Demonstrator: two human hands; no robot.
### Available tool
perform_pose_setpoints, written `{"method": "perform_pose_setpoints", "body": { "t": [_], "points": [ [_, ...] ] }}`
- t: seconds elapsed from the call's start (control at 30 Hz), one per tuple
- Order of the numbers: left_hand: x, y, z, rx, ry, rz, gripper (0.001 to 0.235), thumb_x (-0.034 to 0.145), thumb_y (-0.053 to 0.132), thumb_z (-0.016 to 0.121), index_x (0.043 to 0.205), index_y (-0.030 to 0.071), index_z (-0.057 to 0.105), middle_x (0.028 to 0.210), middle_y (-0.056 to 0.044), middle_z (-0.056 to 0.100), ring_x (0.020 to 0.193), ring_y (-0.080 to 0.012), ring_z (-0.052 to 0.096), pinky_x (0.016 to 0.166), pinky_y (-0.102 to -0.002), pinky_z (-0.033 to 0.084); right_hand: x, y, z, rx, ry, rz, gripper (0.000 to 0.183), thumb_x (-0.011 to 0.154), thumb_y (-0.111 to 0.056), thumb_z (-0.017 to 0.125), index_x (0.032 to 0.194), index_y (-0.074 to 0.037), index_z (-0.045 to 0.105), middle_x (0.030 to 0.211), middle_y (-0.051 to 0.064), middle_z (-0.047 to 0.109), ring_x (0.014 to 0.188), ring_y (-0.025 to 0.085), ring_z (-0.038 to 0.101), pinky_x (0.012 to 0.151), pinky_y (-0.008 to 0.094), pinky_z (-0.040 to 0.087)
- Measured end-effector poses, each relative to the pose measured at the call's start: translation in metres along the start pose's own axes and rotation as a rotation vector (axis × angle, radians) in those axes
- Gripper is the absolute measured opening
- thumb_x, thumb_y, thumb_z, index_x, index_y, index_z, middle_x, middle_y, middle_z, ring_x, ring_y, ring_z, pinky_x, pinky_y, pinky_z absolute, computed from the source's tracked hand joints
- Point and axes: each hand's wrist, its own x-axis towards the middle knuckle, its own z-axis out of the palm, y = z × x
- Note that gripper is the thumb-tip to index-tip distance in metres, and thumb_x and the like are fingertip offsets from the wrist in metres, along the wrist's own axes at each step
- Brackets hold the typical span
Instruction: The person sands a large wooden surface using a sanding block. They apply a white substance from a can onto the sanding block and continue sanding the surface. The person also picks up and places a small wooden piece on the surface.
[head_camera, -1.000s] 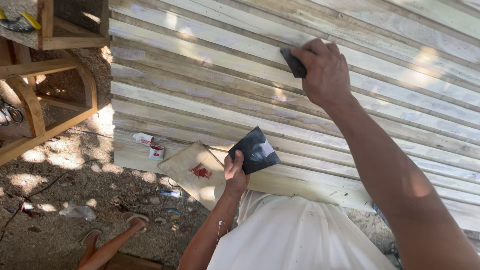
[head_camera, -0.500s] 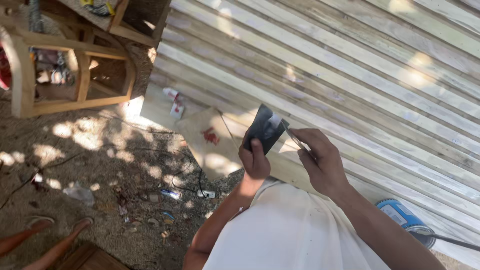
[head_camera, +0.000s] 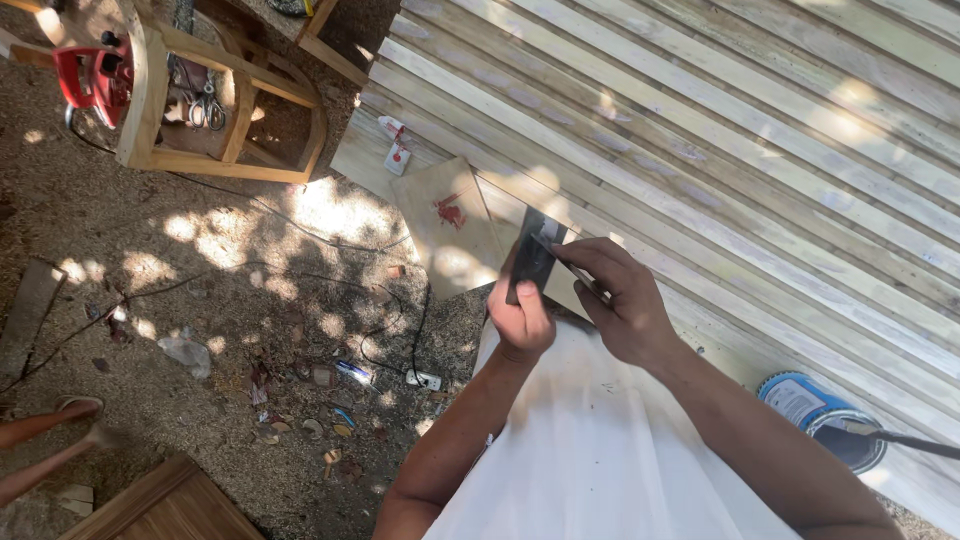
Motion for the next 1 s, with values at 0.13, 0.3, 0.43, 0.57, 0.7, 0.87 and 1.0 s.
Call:
{"method": "perform_pose_setpoints", "body": {
  "t": [0.13, 0.3, 0.43, 0.57, 0.7, 0.87, 1.0],
  "points": [
    [0.01, 0.006, -0.023, -0.298, 0.075, -0.154, 0.049, 0.109, 0.022, 0.039, 0.145, -0.011, 0.046, 0.137, -0.019, 0.062, 0.127, -0.0252, 0.061, 0.11, -0.034, 0.049, 0.009, -0.01, 0.02, 0.027, 0.044, -0.07, 0.043, 0.091, 0.004, 0.057, 0.132, -0.007, 0.066, 0.13, 0.01, 0.065, 0.109, 0.022, 0.068, 0.077, 0.03, 0.058],
    [0.024, -0.021, -0.079, 0.034, 0.023, -0.018, 0.054, 0.113, 0.032, 0.038, 0.143, -0.011, 0.053, 0.121, -0.018, 0.07, 0.111, -0.0242, 0.07, 0.096, -0.033, 0.055, 0.041, -0.008, 0.081, -0.131, 0.086, -0.12, 0.046, 0.087, 0.003, 0.061, 0.132, -0.006, 0.065, 0.129, 0.011, 0.063, 0.113, 0.027, 0.066, 0.091, 0.036, 0.056],
    [0.059, -0.074, -0.15, -0.005, -0.058, -0.007, 0.055, 0.113, 0.036, 0.04, 0.139, -0.01, 0.055, 0.12, -0.018, 0.071, 0.109, -0.0251, 0.071, 0.093, -0.032, 0.056, 0.084, 0.003, 0.131, -0.077, -0.018, -0.096, 0.045, 0.089, 0.002, 0.063, 0.133, -0.005, 0.067, 0.127, 0.01, 0.065, 0.115, 0.027, 0.065, 0.096, 0.038, 0.053],
    [0.077, -0.127, -0.219, -0.12, 0.055, -0.554, 0.055, 0.113, 0.037, 0.047, 0.124, -0.015, 0.059, 0.088, -0.026, 0.058, 0.076, -0.0327, 0.053, 0.068, -0.037, 0.041, 0.106, 0.007, 0.147, 0.243, 0.014, 0.186, 0.039, 0.093, 0.001, 0.062, 0.131, -0.002, 0.066, 0.125, 0.01, 0.063, 0.108, 0.021, 0.063, 0.091, 0.034, 0.054],
    [0.13, -0.156, -0.299, -0.228, 0.085, -0.403, 0.061, 0.107, 0.046, 0.054, 0.132, -0.008, 0.061, 0.119, -0.017, 0.07, 0.104, -0.0216, 0.066, 0.087, -0.033, 0.054, 0.136, 0.006, 0.152, 0.342, 0.175, 0.164, 0.04, 0.093, 0.003, 0.056, 0.133, -0.003, 0.059, 0.135, 0.005, 0.058, 0.117, 0.014, 0.061, 0.087, 0.03, 0.056],
    [0.175, -0.148, -0.342, -0.448, 0.171, -0.522, 0.053, 0.109, 0.037, 0.049, 0.138, -0.007, 0.053, 0.127, -0.019, 0.065, 0.113, -0.028, 0.067, 0.096, -0.042, 0.057, 0.174, 0.021, 0.132, 0.187, 0.215, 0.223, 0.045, 0.092, 0.007, 0.059, 0.136, -0.004, 0.059, 0.124, 0.006, 0.061, 0.102, 0.014, 0.061, 0.084, 0.031, 0.056],
    [0.195, -0.131, -0.346, -0.602, 0.233, -0.565, 0.05, 0.108, 0.033, 0.044, 0.139, -0.005, 0.051, 0.131, -0.019, 0.064, 0.119, -0.0297, 0.067, 0.102, -0.046, 0.056, 0.221, 0.037, 0.125, 0.189, 0.206, 0.285, 0.041, 0.094, 0.005, 0.058, 0.134, -0.005, 0.059, 0.121, 0.003, 0.065, 0.102, 0.012, 0.062, 0.078, 0.031, 0.055]
  ]
}}
